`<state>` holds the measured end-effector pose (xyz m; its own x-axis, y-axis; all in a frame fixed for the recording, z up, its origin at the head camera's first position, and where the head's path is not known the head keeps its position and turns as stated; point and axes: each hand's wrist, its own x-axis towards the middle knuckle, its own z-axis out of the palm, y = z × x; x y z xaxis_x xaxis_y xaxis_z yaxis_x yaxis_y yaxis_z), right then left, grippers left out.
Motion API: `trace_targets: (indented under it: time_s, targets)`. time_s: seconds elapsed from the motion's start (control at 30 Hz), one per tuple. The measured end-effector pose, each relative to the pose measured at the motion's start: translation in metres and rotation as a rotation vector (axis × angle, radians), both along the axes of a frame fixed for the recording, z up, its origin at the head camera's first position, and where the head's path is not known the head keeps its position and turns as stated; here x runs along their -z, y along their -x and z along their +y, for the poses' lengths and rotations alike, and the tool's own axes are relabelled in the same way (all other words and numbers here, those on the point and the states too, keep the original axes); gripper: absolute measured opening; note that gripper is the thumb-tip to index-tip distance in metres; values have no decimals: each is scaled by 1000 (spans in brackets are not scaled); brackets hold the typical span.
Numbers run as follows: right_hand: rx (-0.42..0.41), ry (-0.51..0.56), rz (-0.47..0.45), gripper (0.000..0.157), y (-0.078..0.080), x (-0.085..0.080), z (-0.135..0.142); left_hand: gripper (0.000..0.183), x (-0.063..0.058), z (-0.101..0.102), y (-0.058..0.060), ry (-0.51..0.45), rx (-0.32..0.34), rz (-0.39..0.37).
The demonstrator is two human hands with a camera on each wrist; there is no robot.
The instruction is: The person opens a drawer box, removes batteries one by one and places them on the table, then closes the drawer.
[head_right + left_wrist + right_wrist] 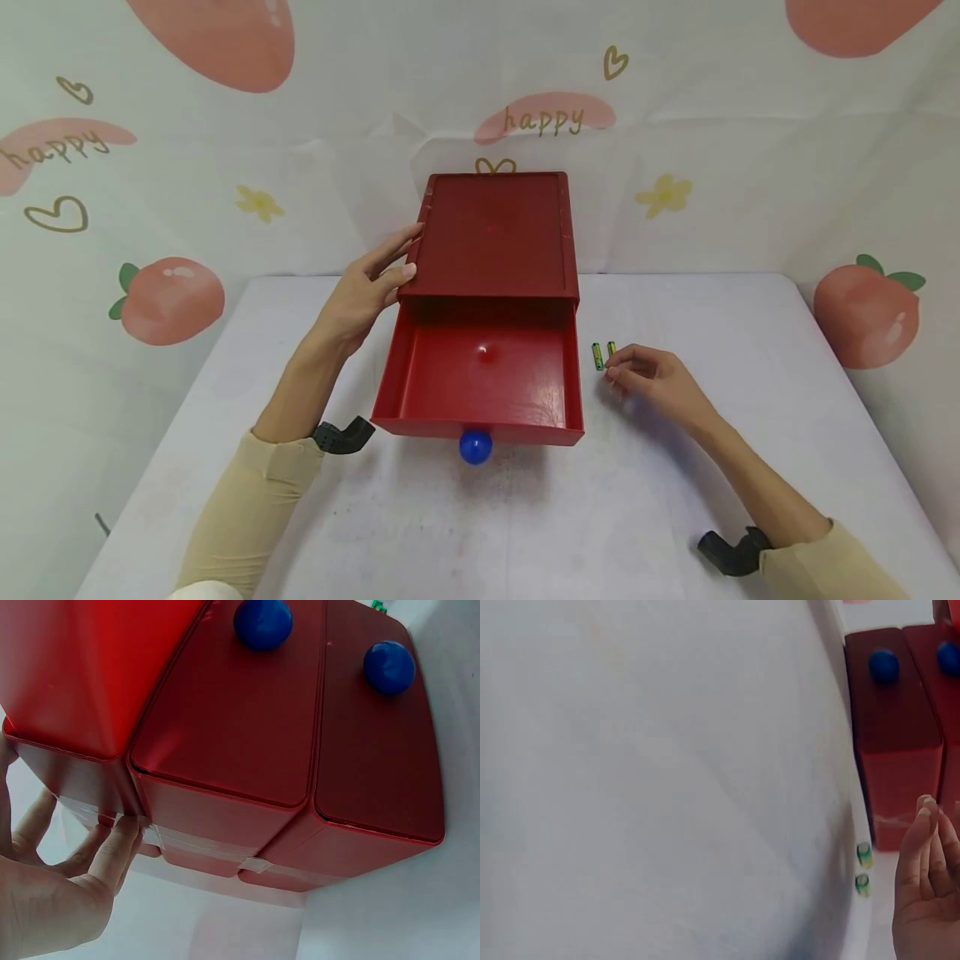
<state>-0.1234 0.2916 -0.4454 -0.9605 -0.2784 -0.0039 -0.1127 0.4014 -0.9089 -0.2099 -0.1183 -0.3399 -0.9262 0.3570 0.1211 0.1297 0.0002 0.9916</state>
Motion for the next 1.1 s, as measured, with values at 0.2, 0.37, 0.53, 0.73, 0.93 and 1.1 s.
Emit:
trace_targets:
  time_s: [0.2,0.37,0.53,0.73,0.93,1.1]
  targets:
    - [-47,74,-32,16,-14,-5,-10,52,0,1,0,-5,2,-2]
    - [-134,176,-27,15,-24,-14,-20,52,0,0,1,-11,-1,-8]
    - [-188,214,-16,19,-32,-20,-30,53,-1,0,1,-9,0,-12]
    - [-196,219,-37,26,-39,-23,-38,53,-1,0,0,-6,-4,-11]
    - [-186,223,-73,34,-48,-23,-48,52,-1,1,0,-2,-3,-14]
    - [-276,283,-68,24,-54,-21,-54,53,-1,1,0,0,-8,-17]
